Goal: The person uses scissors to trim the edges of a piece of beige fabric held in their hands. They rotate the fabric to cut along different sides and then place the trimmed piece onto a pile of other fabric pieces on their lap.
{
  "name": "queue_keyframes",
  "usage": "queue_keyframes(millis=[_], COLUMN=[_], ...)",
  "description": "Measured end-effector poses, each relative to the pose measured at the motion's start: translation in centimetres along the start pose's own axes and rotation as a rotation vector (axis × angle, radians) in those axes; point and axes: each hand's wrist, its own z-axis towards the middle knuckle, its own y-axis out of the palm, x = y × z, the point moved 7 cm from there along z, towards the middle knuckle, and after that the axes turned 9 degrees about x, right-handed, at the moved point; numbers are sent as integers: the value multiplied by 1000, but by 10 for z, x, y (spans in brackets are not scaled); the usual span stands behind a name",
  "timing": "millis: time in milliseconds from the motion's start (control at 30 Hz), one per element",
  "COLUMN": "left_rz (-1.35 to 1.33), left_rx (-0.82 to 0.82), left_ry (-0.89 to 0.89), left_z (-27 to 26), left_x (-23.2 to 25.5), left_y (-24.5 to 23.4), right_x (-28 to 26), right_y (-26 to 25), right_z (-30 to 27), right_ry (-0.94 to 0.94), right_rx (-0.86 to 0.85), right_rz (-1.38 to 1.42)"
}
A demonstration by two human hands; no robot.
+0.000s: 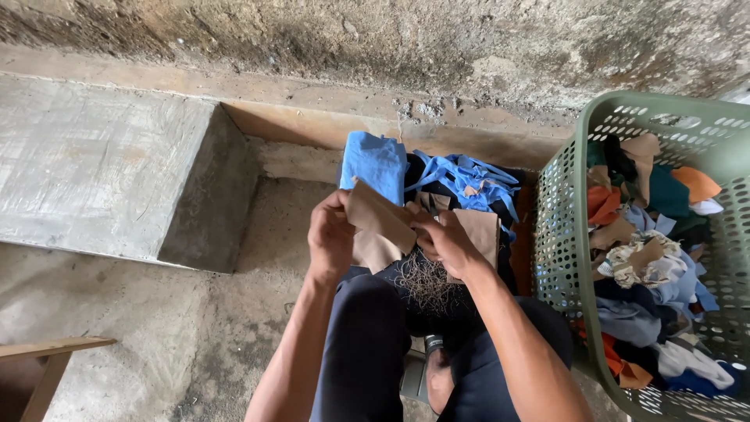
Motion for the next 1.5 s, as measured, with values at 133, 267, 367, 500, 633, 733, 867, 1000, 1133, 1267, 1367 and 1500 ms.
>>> queue_keyframes(millis=[133, 267, 367, 500, 633, 733, 867, 1000, 1133, 1267, 1367, 1500], left_rz=[-132, -194, -265, -182, -181, -233, -233, -375, -454, -624, -482, 20], left_rx=[-202, -278, -296, -322, -320, -354, -454, -478, -463, -367, -183, -51], left_ry=[-145, -368, -444, -475, -464, -442, -376, -345, -193, -93, -84, 78], left_z=[3, 8, 16, 30, 29, 26, 15, 3, 4, -7, -13, -11], left_x=[-9, -20, -18, -25, -15, -10, 21, 9, 13, 3, -19, -8], left_y=[59, 84, 100, 97, 101, 110, 142, 153, 168, 192, 192, 175], right_x=[8, -17, -21, -66, -129, -136, -156, -157, -151, -131, -122, -116], right_y=[1, -22, -67, -83, -65, -83, -86, -104, -110, -85, -66, -60], right_z=[-8, -8, -2, -27, -72, -77, -86, -75, -71, -68, -68, -63], right_ry=[262, 139, -71, -310, -563, -787, -872, -913, -1031, -981, -914, -825], right_rx=[-212, -234, -125, 12, 79, 168, 210, 367, 555, 658, 782, 713], right_rz=[319, 521, 456, 384, 160, -54, -114, -13, 137, 313, 288, 172])
